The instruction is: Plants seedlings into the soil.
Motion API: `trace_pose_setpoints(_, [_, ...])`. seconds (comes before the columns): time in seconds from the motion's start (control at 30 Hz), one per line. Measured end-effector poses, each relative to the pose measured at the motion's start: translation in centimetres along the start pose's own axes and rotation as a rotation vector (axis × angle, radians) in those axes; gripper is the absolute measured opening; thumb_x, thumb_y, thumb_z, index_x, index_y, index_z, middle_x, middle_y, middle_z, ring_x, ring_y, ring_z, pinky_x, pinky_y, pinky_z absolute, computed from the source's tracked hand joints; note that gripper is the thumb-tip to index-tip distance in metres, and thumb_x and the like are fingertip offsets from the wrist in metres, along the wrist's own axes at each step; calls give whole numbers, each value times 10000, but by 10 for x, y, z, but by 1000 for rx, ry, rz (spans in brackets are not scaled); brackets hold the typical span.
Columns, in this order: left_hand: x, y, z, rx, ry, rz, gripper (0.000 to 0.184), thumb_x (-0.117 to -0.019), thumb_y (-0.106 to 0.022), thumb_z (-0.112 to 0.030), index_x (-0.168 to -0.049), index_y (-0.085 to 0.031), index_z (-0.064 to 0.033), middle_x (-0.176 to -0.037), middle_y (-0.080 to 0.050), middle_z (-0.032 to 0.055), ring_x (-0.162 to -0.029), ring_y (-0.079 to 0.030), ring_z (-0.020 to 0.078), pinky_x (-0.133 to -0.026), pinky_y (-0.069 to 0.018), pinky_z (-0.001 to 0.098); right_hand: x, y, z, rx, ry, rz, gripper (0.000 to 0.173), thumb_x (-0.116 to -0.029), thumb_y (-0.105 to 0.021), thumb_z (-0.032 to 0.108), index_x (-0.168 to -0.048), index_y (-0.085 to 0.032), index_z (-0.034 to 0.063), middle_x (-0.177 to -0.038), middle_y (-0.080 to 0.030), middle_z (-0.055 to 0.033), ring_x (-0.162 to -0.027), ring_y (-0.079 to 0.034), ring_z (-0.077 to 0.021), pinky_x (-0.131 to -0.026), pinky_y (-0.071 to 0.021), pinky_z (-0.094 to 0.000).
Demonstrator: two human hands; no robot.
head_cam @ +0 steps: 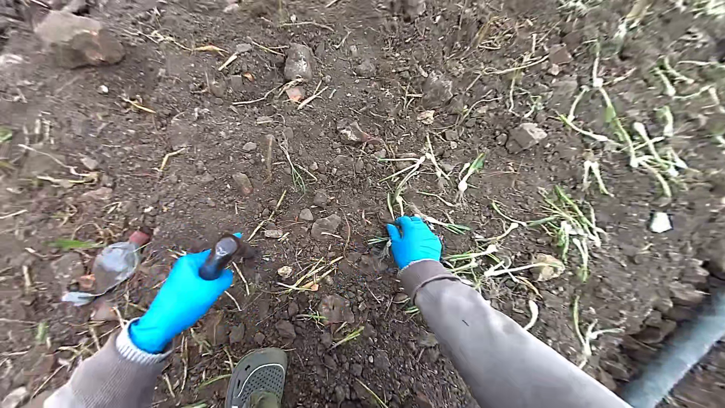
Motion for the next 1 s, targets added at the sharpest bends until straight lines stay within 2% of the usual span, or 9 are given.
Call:
trace_pose_setpoints(0.1, [-2, 10, 13, 219, 24, -43, 95, -788, -701, -156, -747, -615, -153, -508, -486, -20, -399, -426, 101, -400, -368, 278, 37, -4, 56, -76, 196, -29, 279, -1052, -577, 165, -1302, -659, 75, -1165, -707, -232, -1063, -696, -448, -877, -554, -650])
trace_pose_setpoints(0.23, [25, 60, -27, 471, -253, -36, 470, -814, -682, -133, -1280, -676, -190, -538, -503, -63, -386, -414, 42, -378, -400, 208, 90, -35, 118, -153, 583, -92, 245, -989, -636, 83, -1214, -732, 90, -1052, -761, -160, -963, -743, -362, -818, -606, -545])
trace_pose_setpoints(0.37, [30, 82, -82, 133, -493, 24, 289, -861, -697, -213, -1148, -692, -180, -780, -671, -104, -610, -600, -5, -573, -560, 198, 92, -48, 156, -246, 741, -152, 180, -961, -647, 94, -1084, -780, 100, -979, -731, -145, -914, -727, -336, -782, -605, -513])
trace_pose_setpoints(0.43, [1, 49, -68, -23, -250, 22, 163, -735, -705, -165, -895, -725, -190, -659, -631, -79, -503, -541, 43, -454, -471, 283, 88, -35, 173, -265, 766, -162, 160, -961, -650, 97, -1056, -779, 88, -966, -723, -152, -898, -722, -339, -766, -601, -512])
trace_pose_setpoints(0.5, [-26, 10, -34, -27, 31, 147, 111, -846, -711, -92, -756, -650, -116, -585, -548, 9, -481, -490, 138, -463, -407, 357, 86, -19, 191, -196, 808, -154, 154, -967, -647, 97, -1049, -776, 84, -961, -718, -149, -896, -720, -332, -764, -603, -494])
trace_pose_setpoints(0.73, [10, 49, -20, 253, 37, -77, 33, -783, -669, -152, -814, -660, -143, -519, -486, -10, -377, -395, 108, -371, -338, 276, 88, -80, 270, 170, 757, 463, 283, -989, -589, 20, -1241, -708, 72, -1295, -650, -174, -1181, -645, -372, -970, -547, -532])
trace_pose_setpoints(0.8, [15, 76, -16, 331, -372, -105, 317, -785, -716, -113, -1099, -722, -159, -820, -715, -41, -594, -606, 37, -556, -536, 223, 90, -95, 268, 110, 726, 462, 294, -965, -613, 29, -1230, -719, 98, -1295, -658, -165, -1182, -648, -365, -949, -559, -540])
trace_pose_setpoints(0.87, [-12, 87, 6, 352, -859, 36, 490, -903, -718, -180, -1351, -561, -62, -1247, -707, 129, -1097, -710, 269, -988, -596, 480, 89, -91, 249, 60, 742, 421, 309, -967, -605, 24, -1242, -714, 115, -1284, -670, -152, -1177, -656, -345, -946, -564, -521])
trace_pose_setpoints(1.0, [1, 95, 12, 200, -659, -44, 602, -895, -727, -153, -1444, -487, -87, -1346, -645, 117, -1120, -688, 278, -927, -617, 456, 78, -58, 208, -177, 708, 234, 246, -1036, -558, 117, -1205, -736, 107, -1216, -711, -144, -1121, -698, -316, -948, -578, -507])
Point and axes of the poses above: each hand's wrist, its own x-axis away from the middle knuckle, its own y-axis out of the back of the hand, z = x × y, the point moved 4 cm from there along -x, towards the middle knuckle
